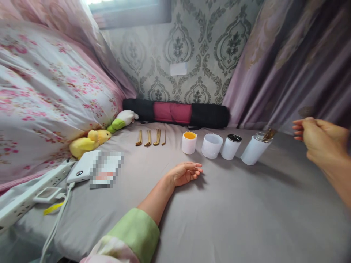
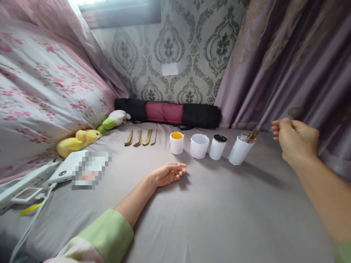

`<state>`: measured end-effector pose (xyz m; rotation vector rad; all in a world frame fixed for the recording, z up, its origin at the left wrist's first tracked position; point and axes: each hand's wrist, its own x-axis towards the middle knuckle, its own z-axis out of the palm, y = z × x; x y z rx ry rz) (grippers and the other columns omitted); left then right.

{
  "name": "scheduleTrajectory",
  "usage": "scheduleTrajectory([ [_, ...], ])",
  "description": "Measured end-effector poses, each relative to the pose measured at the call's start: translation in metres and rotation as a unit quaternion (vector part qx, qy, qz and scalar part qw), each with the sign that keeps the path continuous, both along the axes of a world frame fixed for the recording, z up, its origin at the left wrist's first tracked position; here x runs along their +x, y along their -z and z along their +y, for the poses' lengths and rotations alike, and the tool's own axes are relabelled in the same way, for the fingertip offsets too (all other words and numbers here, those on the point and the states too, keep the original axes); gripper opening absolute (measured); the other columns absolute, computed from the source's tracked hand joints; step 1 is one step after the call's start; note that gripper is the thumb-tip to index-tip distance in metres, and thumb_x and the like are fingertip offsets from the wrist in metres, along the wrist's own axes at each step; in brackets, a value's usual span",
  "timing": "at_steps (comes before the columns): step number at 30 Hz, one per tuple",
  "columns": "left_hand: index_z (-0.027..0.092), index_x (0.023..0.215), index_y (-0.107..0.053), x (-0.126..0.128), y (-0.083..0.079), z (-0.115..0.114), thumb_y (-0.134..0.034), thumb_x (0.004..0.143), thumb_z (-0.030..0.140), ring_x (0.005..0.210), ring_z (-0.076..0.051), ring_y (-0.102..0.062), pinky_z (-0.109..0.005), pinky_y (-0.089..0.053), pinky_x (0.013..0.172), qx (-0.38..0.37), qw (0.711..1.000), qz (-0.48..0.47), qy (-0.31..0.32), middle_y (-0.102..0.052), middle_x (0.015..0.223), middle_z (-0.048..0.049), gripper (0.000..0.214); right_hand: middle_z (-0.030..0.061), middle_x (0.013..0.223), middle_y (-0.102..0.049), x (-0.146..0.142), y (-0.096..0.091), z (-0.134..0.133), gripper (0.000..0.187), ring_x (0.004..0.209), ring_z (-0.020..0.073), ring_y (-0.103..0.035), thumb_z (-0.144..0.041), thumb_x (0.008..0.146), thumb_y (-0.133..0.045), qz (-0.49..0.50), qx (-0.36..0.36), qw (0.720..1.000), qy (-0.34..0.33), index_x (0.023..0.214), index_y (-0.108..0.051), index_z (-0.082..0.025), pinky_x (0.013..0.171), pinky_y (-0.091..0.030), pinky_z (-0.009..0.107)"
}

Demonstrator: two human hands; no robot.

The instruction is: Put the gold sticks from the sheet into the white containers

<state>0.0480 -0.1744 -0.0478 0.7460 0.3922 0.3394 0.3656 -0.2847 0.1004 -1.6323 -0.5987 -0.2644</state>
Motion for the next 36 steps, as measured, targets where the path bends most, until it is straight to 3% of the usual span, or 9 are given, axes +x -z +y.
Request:
scheduleTrajectory([
  [7, 0.008, 0.089, -0.059, -0.001, 0.000, 0.000, -0.055, 0.075, 0.012, 0.068, -0.009, -0.057, -0.020, -0.042, 0.061, 0.004, 1.000, 0.004, -0.001, -0.062, 0.082, -0.0101, 0.015, 0.0071, 0.071, -0.058, -0.018, 0.006, -0.009, 0.018, 0.050, 0.0060, -0.047, -0.020, 0.076, -0.044, 0.033, 0.043, 0.998, -0.037, 0.070, -0.061, -0.014, 0.047, -0.036, 0.025],
  [11, 0.007, 0.089, -0.059, -0.001, 0.001, 0.000, -0.055, 0.075, 0.012, 0.068, -0.009, -0.057, -0.020, -0.043, 0.061, 0.004, 1.000, -0.005, -0.001, -0.062, 0.082, -0.0103, 0.015, 0.0037, 0.069, -0.056, -0.043, 0.017, -0.013, 0.016, 0.053, 0.0063, -0.049, -0.021, 0.075, -0.047, 0.094, 0.046, 0.988, -0.113, 0.066, -0.058, -0.016, 0.047, -0.037, 0.022],
  [18, 0.007, 0.089, -0.059, -0.002, 0.000, 0.000, -0.055, 0.075, 0.011, 0.066, -0.009, -0.057, -0.019, -0.043, 0.060, 0.001, 1.000, -0.002, -0.006, -0.062, 0.081, -0.0098, 0.015, 0.0023, 0.068, -0.055, -0.105, 0.063, -0.008, 0.020, 0.056, 0.0084, -0.052, -0.033, 0.074, -0.050, 0.208, -0.051, 0.946, -0.242, 0.073, -0.059, -0.015, 0.047, -0.040, 0.019],
  [22, 0.008, 0.089, -0.059, -0.002, 0.001, 0.001, -0.056, 0.075, 0.012, 0.067, -0.009, -0.057, -0.019, -0.043, 0.062, 0.004, 1.000, -0.011, -0.003, -0.061, 0.083, -0.0095, 0.015, 0.0037, 0.069, -0.057, -0.127, 0.091, 0.005, 0.027, 0.057, 0.0102, -0.053, -0.041, 0.071, -0.051, 0.217, -0.109, 0.927, -0.285, 0.075, -0.060, -0.015, 0.048, -0.041, 0.020],
  [26, 0.009, 0.089, -0.059, -0.002, 0.002, 0.000, -0.057, 0.075, 0.013, 0.067, -0.009, -0.057, -0.020, -0.044, 0.062, 0.013, 1.000, -0.020, -0.007, -0.061, 0.083, -0.0087, 0.016, 0.0069, 0.069, -0.058, -0.142, 0.108, 0.019, 0.034, 0.058, 0.0123, -0.053, -0.045, 0.071, -0.048, 0.196, -0.132, 0.919, -0.315, 0.075, -0.060, -0.014, 0.046, -0.040, 0.021],
  [31, 0.010, 0.091, -0.059, -0.002, 0.001, -0.001, -0.058, 0.075, 0.014, 0.067, -0.009, -0.058, -0.020, -0.044, 0.063, 0.015, 1.000, -0.022, -0.012, -0.061, 0.083, -0.0075, 0.017, 0.0043, 0.066, -0.056, -0.153, 0.130, 0.030, 0.035, 0.054, 0.0109, -0.052, -0.046, 0.074, -0.044, 0.190, -0.161, 0.911, -0.329, 0.074, -0.059, -0.014, 0.046, -0.039, 0.020],
  [36, 0.009, 0.090, -0.059, -0.003, 0.000, -0.001, -0.060, 0.072, 0.012, 0.067, -0.009, -0.058, -0.019, -0.044, 0.062, 0.022, 0.999, -0.027, -0.032, -0.061, 0.084, -0.0082, 0.018, 0.0045, 0.066, -0.057, -0.150, 0.156, 0.030, 0.040, 0.055, 0.0124, -0.054, -0.050, 0.077, -0.040, 0.144, -0.179, 0.919, -0.320, 0.076, -0.058, -0.015, 0.047, -0.039, 0.021],
])
